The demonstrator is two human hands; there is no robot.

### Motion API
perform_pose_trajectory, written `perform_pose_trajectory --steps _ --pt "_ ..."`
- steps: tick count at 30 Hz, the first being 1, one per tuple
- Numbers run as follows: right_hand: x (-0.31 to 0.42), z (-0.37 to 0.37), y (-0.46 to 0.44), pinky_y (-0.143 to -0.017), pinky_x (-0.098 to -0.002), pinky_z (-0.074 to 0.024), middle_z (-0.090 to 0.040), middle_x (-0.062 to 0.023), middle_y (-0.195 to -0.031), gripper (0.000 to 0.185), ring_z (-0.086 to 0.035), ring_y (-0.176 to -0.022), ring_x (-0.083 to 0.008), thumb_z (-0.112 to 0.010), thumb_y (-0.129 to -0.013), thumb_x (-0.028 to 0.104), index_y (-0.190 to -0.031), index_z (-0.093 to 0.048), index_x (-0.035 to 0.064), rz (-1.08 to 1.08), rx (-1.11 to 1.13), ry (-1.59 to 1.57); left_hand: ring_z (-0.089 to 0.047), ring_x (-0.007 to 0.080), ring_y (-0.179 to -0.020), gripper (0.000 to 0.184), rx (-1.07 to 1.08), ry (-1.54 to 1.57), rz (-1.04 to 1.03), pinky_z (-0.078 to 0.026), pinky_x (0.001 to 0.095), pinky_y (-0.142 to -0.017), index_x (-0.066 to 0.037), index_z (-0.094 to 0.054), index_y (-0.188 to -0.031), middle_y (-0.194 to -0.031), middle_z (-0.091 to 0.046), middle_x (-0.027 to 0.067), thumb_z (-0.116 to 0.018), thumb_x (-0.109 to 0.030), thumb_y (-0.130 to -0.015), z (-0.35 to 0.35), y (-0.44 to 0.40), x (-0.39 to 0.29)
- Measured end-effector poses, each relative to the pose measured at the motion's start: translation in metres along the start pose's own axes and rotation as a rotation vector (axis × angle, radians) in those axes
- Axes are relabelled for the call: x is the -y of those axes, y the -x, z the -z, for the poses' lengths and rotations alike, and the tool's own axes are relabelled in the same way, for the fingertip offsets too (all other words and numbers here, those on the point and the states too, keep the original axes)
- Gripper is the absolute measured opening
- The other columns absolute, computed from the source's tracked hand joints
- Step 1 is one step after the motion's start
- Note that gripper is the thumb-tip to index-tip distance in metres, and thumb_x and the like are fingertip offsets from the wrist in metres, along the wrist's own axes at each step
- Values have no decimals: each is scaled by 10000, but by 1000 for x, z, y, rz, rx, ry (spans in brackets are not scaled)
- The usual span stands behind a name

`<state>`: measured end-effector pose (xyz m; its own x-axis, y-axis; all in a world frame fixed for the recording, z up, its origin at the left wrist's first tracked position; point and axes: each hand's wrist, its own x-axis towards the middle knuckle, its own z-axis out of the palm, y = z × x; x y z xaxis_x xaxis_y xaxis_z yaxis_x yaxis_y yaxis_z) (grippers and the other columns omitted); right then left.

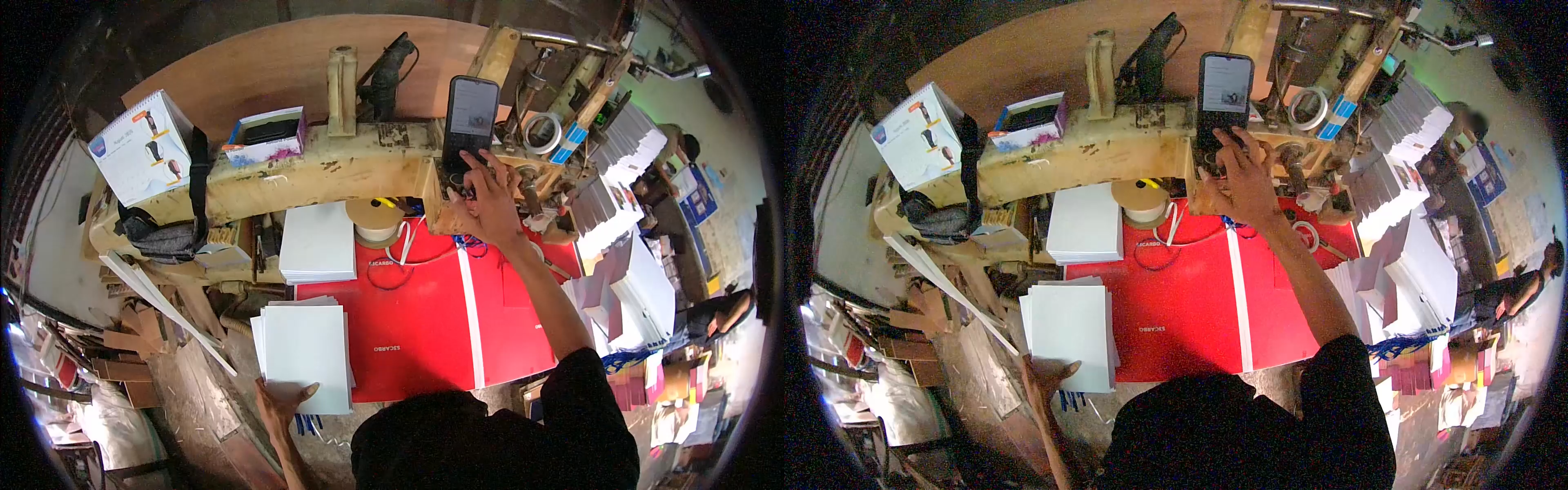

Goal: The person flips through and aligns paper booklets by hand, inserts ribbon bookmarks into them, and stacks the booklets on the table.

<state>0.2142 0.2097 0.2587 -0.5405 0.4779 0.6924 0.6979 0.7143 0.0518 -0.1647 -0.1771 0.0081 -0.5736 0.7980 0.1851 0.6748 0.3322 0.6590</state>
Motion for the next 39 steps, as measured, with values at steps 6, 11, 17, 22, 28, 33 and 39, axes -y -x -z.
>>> perform_pose_trajectory --steps 6,11,17,22,28,33,39 --pt "2 -1 -2 -1057 -570 -233 -527 -147 -1373 309 -371 -1343 -371 -632 -879 329 -968 -526 52 16 -7 -9 -627 345 -925 1104 136 12 258 -548 450 -792 70 -461 -1185 -1027 -629 243 -982 -493 -391 -16 10 30" --pt "0 -8 -4 -1032 -556 -221 -554 -87 -1327 319 -367 -1332 -336 -646 -865 272 -1060 -516 56 31 -18 -42 -518 272 -598 655 -14 132 83 -478 402 -688 -20 -487 -758 -627 -542 84 -794 -590 -661 -10 5 17" --pt "-8 17 8 -1040 -515 -216 -631 -77 -1227 271 -416 -1297 -318 -661 -848 257 -978 -537 53 -83 -160 59 -512 272 -601 638 -34 -40 -247 -480 379 -713 -25 -460 -808 -642 -541 67 -799 -552 -688 -18 10 43" --pt "-19 15 22 -1041 -530 -224 -635 -96 -1196 357 -418 -1295 -322 -669 -836 303 -1062 -558 50 -59 -66 87 -623 333 -885 1123 -130 -218 -298 -557 432 -755 91 -437 -1256 -1025 -632 213 -980 -459 -442 -42 19 96" --pt "-18 12 22 -1028 -548 -263 -611 -127 -1160 528 -444 -1247 -325 -671 -829 298 -1273 -546 42 -68 -89 103 -633 335 -885 1078 191 23 374 -564 426 -770 86 -479 -1217 -1012 -639 224 -973 -479 -443 37 -10 -73" --pt "44 8 68 -912 -490 -388 -609 -111 -972 300 -565 -976 -306 -669 -853 210 -1090 -586 47 -175 -120 -354 -646 335 -929 1041 353 -24 366 -564 426 -778 93 -493 -1186 -994 -652 249 -971 -470 -452 33 -14 -62" --pt "207 -69 167 -805 -352 -474 -658 -119 -967 604 -612 -965 -204 -546 -919 620 -1092 -589 43 -849 1063 -979 -667 322 -868 1024 228 -61 358 -559 427 -725 108 -499 -1179 -1010 -665 241 -972 -452 -464 54 -11 -137"
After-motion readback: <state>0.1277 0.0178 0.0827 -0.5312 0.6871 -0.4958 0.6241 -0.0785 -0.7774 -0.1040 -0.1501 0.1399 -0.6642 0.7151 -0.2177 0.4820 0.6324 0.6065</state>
